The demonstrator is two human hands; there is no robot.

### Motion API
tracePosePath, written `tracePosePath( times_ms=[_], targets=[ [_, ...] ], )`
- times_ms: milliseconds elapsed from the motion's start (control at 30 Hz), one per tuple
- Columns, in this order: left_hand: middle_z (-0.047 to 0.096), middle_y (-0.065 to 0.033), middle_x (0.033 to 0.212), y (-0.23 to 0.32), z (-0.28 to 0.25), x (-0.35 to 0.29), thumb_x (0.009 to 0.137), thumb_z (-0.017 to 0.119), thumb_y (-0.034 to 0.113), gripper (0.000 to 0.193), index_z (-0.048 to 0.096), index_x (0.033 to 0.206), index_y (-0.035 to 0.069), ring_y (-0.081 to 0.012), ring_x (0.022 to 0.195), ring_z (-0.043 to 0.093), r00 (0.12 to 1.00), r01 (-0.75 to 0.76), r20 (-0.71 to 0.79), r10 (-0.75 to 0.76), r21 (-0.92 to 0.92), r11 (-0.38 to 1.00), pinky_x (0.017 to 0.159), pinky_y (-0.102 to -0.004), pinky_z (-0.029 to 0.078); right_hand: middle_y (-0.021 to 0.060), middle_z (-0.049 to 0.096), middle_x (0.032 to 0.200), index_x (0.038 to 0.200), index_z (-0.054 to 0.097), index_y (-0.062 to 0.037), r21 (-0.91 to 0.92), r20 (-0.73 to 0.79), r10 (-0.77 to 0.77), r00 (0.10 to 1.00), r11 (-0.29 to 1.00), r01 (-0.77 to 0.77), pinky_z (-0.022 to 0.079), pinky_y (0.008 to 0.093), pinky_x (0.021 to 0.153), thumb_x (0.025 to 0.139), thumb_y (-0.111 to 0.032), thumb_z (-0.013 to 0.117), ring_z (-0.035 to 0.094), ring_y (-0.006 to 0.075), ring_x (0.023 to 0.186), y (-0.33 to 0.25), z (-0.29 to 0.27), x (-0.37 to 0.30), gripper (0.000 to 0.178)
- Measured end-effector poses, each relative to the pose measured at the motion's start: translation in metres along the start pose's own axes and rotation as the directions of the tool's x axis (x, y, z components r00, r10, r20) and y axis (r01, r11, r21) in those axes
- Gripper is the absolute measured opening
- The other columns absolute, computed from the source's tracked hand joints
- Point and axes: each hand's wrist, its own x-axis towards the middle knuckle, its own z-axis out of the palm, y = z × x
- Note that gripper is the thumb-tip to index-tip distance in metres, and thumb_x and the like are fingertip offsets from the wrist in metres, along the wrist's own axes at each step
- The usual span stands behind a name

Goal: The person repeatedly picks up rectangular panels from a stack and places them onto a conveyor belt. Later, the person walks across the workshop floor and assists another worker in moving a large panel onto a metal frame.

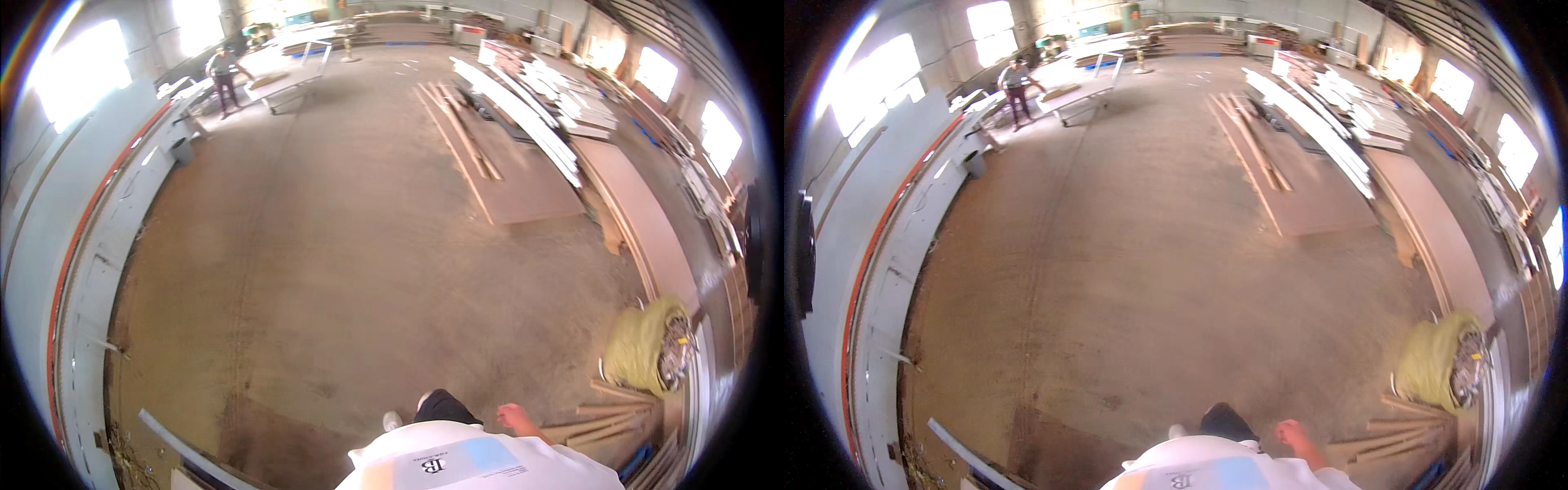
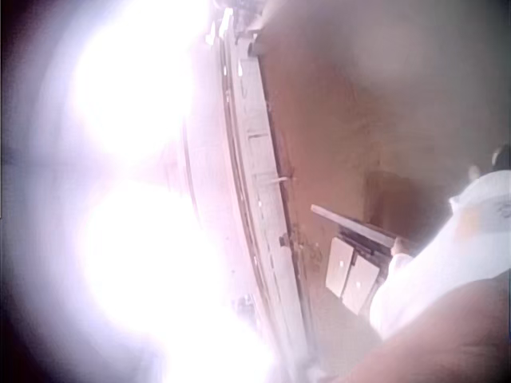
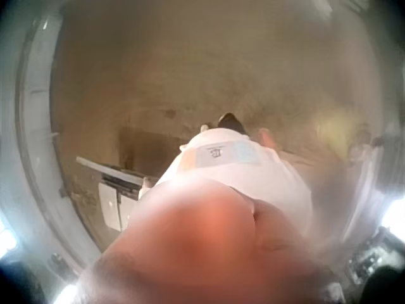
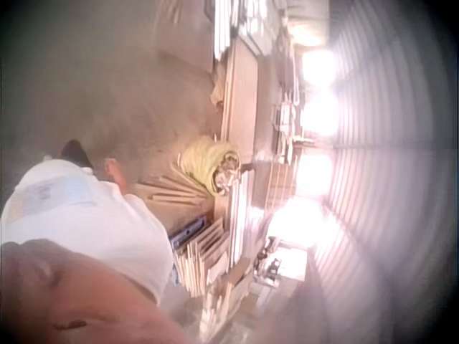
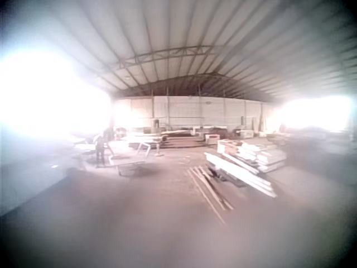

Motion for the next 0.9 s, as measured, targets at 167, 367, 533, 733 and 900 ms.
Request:
tracePosePath(
  times_ms=[167,367,533,733,900],
  targets=[
    [0.070,-0.0208,0.117,0.070,0.060,0.022,0.099,0.062,0.045,0.051,0.070,0.117,-0.001,-0.0291,0.111,0.063,0.994,0.059,-0.087,-0.061,-0.026,0.998,0.096,-0.0450,0.050,0.0083,0.074,0.097,0.104,0.074,-0.0078,-0.209,0.143,-0.251,0.957,0.938,0.278,0.055,0.0405,0.081,0.094,-0.026,0.066,0.070,0.0235,0.093,-0.083,-0.009,0.098,0.022],
    [0.070,-0.0214,0.120,0.123,0.129,0.020,0.099,0.062,0.045,0.052,0.069,0.120,-0.002,-0.0298,0.114,0.063,0.946,0.168,-0.273,-0.175,-0.050,0.985,0.098,-0.0453,0.050,0.0100,0.076,0.098,0.104,0.077,-0.0069,-0.136,0.352,-0.447,0.823,0.845,0.517,0.054,0.0395,0.089,0.093,-0.032,0.068,0.070,0.0239,0.101,-0.237,-0.011,0.248,0.029],
    [0.064,-0.0217,0.130,0.191,0.197,0.019,0.100,0.062,0.045,0.055,0.064,0.128,-0.003,-0.0321,0.122,0.059,0.916,0.198,-0.317,-0.245,-0.172,0.965,0.104,-0.0459,0.047,0.0044,0.076,0.098,0.109,0.073,-0.0083,-0.277,0.222,-0.172,0.960,0.933,0.231,0.057,0.0335,0.068,0.099,-0.028,0.065,0.072,0.0169,0.081,-0.526,-0.044,0.341,0.024],
    [0.054,-0.0178,0.150,0.309,0.298,0.066,0.101,0.063,0.041,0.065,0.050,0.143,-0.007,-0.0358,0.136,0.052,0.887,0.216,-0.263,-0.379,-0.490,0.845,0.114,-0.0448,0.040,0.0040,0.075,0.102,0.110,0.070,-0.0082,-0.284,0.177,-0.364,0.914,0.871,0.402,0.055,0.0320,0.068,0.101,-0.028,0.063,0.071,0.0150,0.082,-0.798,-0.055,0.429,0.023],
    [0.062,-0.0231,0.125,0.368,0.335,0.142,0.088,0.077,0.035,0.080,0.042,0.145,-0.010,-0.0367,0.115,0.061,0.834,0.367,-0.220,-0.506,-0.464,0.806,0.100,-0.0506,0.048,0.0034,0.075,0.099,0.110,0.069,-0.0105,-0.101,0.222,-0.439,0.870,0.878,0.469,0.055,0.0317,0.069,0.101,-0.027,0.061,0.071,0.0137,0.083,-0.923,0.000,0.489,0.020]
  ],
)
